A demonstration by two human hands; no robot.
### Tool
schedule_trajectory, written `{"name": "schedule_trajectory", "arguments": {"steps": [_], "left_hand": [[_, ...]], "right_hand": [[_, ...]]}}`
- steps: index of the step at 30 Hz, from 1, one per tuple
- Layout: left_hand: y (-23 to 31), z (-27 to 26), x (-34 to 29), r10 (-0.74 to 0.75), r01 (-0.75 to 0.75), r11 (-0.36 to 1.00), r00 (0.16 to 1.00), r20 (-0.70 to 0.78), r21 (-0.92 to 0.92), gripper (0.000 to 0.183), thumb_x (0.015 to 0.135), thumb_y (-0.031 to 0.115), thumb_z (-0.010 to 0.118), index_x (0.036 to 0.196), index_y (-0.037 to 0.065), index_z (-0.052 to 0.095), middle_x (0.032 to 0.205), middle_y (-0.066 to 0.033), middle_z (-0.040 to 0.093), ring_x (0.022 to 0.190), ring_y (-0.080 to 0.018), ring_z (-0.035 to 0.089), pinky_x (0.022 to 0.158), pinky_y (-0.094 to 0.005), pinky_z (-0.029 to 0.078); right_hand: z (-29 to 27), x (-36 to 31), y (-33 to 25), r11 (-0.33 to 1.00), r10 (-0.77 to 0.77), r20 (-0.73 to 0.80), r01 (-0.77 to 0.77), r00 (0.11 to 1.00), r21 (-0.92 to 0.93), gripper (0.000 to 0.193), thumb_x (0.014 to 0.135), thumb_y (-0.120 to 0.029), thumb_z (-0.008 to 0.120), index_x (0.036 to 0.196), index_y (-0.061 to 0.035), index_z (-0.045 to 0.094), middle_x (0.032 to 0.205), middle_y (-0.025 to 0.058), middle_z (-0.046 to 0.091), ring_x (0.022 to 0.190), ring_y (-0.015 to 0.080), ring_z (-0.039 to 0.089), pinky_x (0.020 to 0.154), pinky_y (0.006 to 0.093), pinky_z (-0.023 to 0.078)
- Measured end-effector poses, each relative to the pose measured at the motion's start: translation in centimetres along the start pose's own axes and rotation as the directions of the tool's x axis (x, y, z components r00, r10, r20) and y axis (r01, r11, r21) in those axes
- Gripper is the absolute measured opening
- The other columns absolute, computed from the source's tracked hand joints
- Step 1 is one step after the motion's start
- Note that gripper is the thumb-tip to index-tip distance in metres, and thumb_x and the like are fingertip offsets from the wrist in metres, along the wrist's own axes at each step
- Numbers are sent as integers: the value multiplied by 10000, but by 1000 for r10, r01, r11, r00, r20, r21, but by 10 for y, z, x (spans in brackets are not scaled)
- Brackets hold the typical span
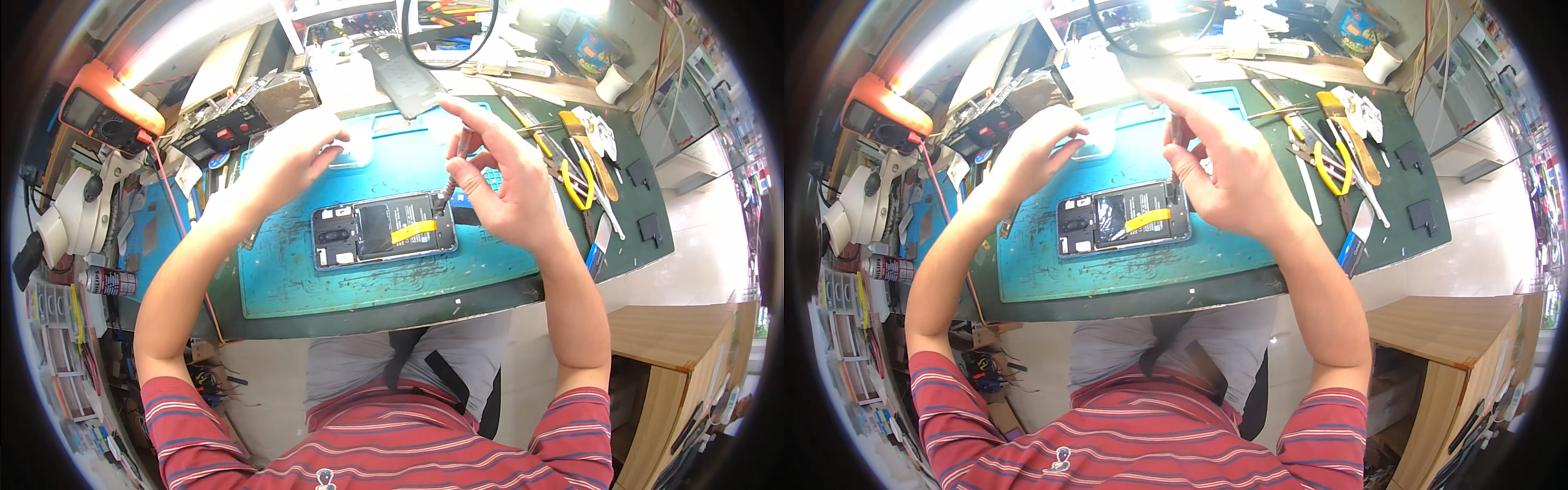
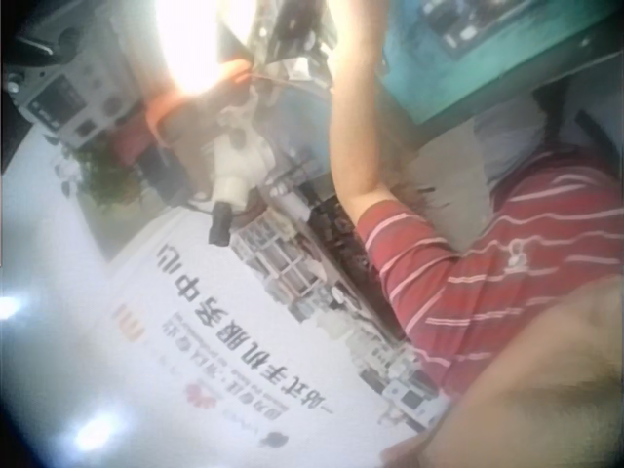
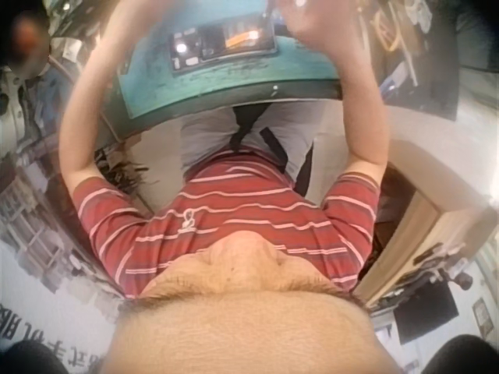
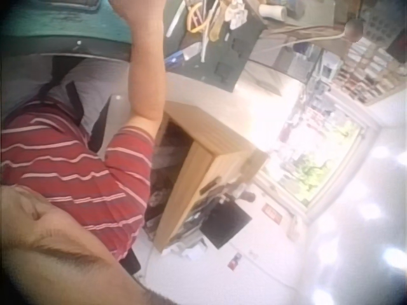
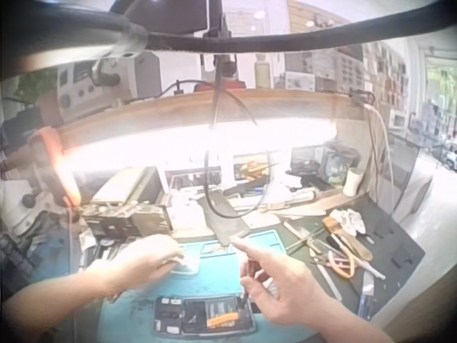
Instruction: The person removes the back cover of a smartphone, disconnects the battery, and uses a small screwdriver to unscrew internal components. The person then handles the battery and other internal parts while working at a cluttered electronics repair workbench.
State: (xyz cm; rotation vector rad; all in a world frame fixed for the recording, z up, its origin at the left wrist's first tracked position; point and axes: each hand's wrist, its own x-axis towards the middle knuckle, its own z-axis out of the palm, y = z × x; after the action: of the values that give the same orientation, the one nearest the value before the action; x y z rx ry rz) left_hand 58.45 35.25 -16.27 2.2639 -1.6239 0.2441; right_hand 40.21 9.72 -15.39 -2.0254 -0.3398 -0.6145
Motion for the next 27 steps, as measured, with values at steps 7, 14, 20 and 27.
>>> {"name": "schedule_trajectory", "arguments": {"steps": [7,14,20,27], "left_hand": [[94,1,-41,-19,32,990,995,96,-137,859,784,334,889,1475,8,496,1336,-206,618,1235,-386,593,1068,-445,479],[81,-4,-53,-37,47,991,996,79,-126,877,715,267,907,1455,7,515,1315,-188,623,1198,-373,599,1063,-458,482],[75,-12,-68,-61,67,992,997,54,-104,850,743,289,897,1465,44,524,1354,-170,622,1233,-374,593,1075,-463,473],[69,-16,-68,-201,201,971,979,18,-128,753,819,310,847,1464,67,543,1353,-174,629,1233,-378,592,1059,-456,477]], "right_hand": [[2,1,1,998,-9,-108,2,994,-59,563,936,52,623,1481,-77,558,977,77,661,833,161,663,711,291,580],[7,-1,4,999,-28,-85,31,996,40,560,941,50,642,1483,-58,553,977,65,660,847,151,665,716,290,590],[24,-1,1,998,-55,2,55,998,37,554,980,9,668,1511,-7,510,984,66,649,902,115,633,758,261,583],[30,0,6,997,-69,6,69,998,18,564,953,59,660,1491,-59,541,996,75,663,872,158,661,719,294,607]]}}
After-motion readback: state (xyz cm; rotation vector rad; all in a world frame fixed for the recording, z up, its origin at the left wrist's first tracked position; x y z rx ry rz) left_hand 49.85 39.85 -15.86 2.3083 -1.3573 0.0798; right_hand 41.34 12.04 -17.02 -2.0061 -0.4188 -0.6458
